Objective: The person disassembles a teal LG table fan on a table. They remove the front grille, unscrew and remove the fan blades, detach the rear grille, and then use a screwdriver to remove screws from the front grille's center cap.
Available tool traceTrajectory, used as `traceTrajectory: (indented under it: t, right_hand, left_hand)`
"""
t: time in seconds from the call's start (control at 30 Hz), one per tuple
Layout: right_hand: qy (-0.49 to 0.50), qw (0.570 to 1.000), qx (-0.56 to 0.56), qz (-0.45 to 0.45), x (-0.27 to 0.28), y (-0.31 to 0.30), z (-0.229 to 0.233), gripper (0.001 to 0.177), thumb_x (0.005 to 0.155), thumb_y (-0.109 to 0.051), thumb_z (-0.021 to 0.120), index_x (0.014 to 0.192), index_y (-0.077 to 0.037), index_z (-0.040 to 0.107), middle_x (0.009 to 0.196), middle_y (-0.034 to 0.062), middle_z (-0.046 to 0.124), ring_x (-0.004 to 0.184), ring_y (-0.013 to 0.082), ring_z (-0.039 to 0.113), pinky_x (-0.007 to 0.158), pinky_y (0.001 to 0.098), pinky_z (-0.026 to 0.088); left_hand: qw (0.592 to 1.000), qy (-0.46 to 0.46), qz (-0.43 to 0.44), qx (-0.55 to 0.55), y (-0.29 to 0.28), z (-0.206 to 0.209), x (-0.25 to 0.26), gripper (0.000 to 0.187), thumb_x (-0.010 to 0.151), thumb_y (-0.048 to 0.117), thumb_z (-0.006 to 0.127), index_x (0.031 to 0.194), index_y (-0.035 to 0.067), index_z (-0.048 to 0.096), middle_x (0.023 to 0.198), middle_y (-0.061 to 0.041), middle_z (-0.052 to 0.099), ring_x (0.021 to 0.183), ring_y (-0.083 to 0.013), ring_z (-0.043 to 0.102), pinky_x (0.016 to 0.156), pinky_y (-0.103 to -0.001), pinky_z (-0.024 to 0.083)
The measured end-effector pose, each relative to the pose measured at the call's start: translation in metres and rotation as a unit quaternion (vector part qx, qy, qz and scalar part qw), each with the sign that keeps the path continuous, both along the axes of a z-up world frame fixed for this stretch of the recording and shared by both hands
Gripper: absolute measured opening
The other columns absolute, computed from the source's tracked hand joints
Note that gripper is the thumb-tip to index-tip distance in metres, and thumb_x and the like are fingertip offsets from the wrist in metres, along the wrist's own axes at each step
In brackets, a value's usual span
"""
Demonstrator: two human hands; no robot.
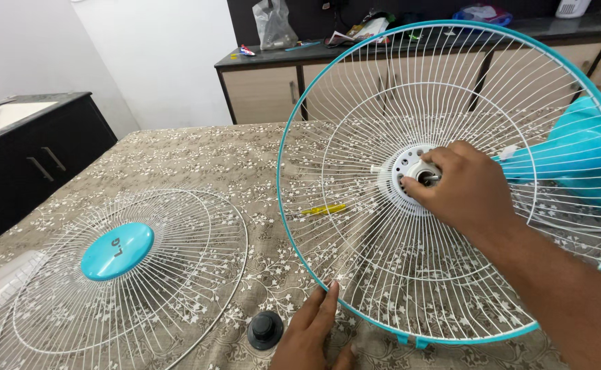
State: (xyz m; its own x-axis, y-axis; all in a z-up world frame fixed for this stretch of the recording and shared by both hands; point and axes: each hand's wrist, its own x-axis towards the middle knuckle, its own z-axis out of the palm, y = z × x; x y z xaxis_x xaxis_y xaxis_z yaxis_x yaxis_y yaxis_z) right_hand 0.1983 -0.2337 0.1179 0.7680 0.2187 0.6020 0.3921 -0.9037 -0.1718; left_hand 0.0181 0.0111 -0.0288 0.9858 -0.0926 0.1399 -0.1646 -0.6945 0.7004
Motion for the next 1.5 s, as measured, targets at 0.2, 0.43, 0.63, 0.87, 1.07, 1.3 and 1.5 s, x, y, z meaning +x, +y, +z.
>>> traceTrajectory:
  t: [0.2, 0.43, 0.63, 0.87, 1.07, 1.3, 1.5]
  right_hand:
    - [-0.04, 0.987, -0.081, 0.133, 0.013, -0.009, 0.003, 0.043, 0.067, -0.02, 0.081, 0.109, -0.016, 0.081, 0.119, 0.0097, 0.074, 0.11, 0.0271, 0.068, 0.093, 0.0432, 0.057]
    - [-0.012, 0.995, -0.071, 0.064, 0.003, -0.009, 0.009, 0.063, 0.074, -0.048, 0.084, 0.123, -0.011, 0.073, 0.115, 0.0116, 0.071, 0.104, 0.0246, 0.069, 0.092, 0.0422, 0.058]
    - [0.086, 0.994, -0.06, -0.015, -0.009, 0.0, 0.013, 0.06, 0.08, -0.045, 0.081, 0.13, -0.013, 0.068, 0.117, 0.0101, 0.067, 0.098, 0.0228, 0.071, 0.087, 0.0386, 0.062]
    - [0.077, 0.978, -0.188, 0.046, 0.003, -0.006, 0.014, 0.056, 0.073, -0.024, 0.082, 0.129, -0.027, 0.073, 0.134, -0.005, 0.064, 0.12, 0.0199, 0.057, 0.1, 0.0389, 0.053]
    - [-0.008, 0.961, -0.211, 0.179, 0.014, -0.013, 0.014, 0.052, 0.072, 0.002, 0.071, 0.114, -0.027, 0.079, 0.136, -0.0088, 0.07, 0.134, 0.0165, 0.057, 0.109, 0.0386, 0.051]
    - [0.034, 0.986, -0.16, 0.031, -0.012, 0.0, 0.018, 0.073, 0.073, -0.055, 0.084, 0.133, -0.017, 0.068, 0.123, 0.0088, 0.065, 0.113, 0.026, 0.062, 0.092, 0.0421, 0.055]
    - [0.042, 0.99, -0.132, 0.024, -0.017, 0.0, 0.023, 0.067, 0.072, -0.053, 0.083, 0.125, -0.014, 0.07, 0.11, 0.0091, 0.065, 0.094, 0.0235, 0.068, 0.08, 0.0381, 0.059]
  left_hand:
    - [1.0, -0.006, 0.001, 0.011, 0.001, -0.002, -0.001, 0.095, 0.084, 0.031, 0.081, 0.163, 0.02, 0.03, 0.16, -0.025, 0.034, 0.149, -0.0416, 0.034, 0.118, -0.048, 0.034]
    - [1.0, 0.012, 0.003, 0.012, -0.001, 0.005, 0.0, 0.093, 0.086, 0.035, 0.08, 0.161, 0.02, 0.028, 0.161, -0.027, 0.031, 0.151, -0.042, 0.032, 0.119, -0.047, 0.035]
    - [1.0, 0.02, 0.011, 0.022, -0.004, 0.01, -0.006, 0.094, 0.088, 0.031, 0.076, 0.166, 0.022, 0.025, 0.165, -0.025, 0.031, 0.15, -0.0411, 0.031, 0.119, -0.049, 0.032]
    - [1.0, 0.004, 0.008, 0.006, -0.004, 0.013, -0.008, 0.091, 0.089, 0.034, 0.077, 0.164, 0.02, 0.027, 0.159, -0.025, 0.034, 0.15, -0.0405, 0.033, 0.119, -0.049, 0.033]
    - [0.999, 0.019, 0.007, 0.025, -0.003, 0.008, -0.005, 0.095, 0.089, 0.035, 0.077, 0.167, 0.022, 0.024, 0.16, -0.025, 0.032, 0.15, -0.0411, 0.031, 0.119, -0.049, 0.031]
    - [1.0, -0.005, -0.002, 0.02, 0.003, -0.002, -0.001, 0.099, 0.084, 0.032, 0.082, 0.165, 0.021, 0.026, 0.163, -0.026, 0.034, 0.149, -0.0422, 0.034, 0.118, -0.048, 0.034]
    - [1.0, 0.003, -0.014, 0.008, 0.002, -0.002, -0.003, 0.097, 0.085, 0.027, 0.081, 0.163, 0.016, 0.025, 0.165, -0.025, 0.032, 0.15, -0.042, 0.033, 0.118, -0.048, 0.034]
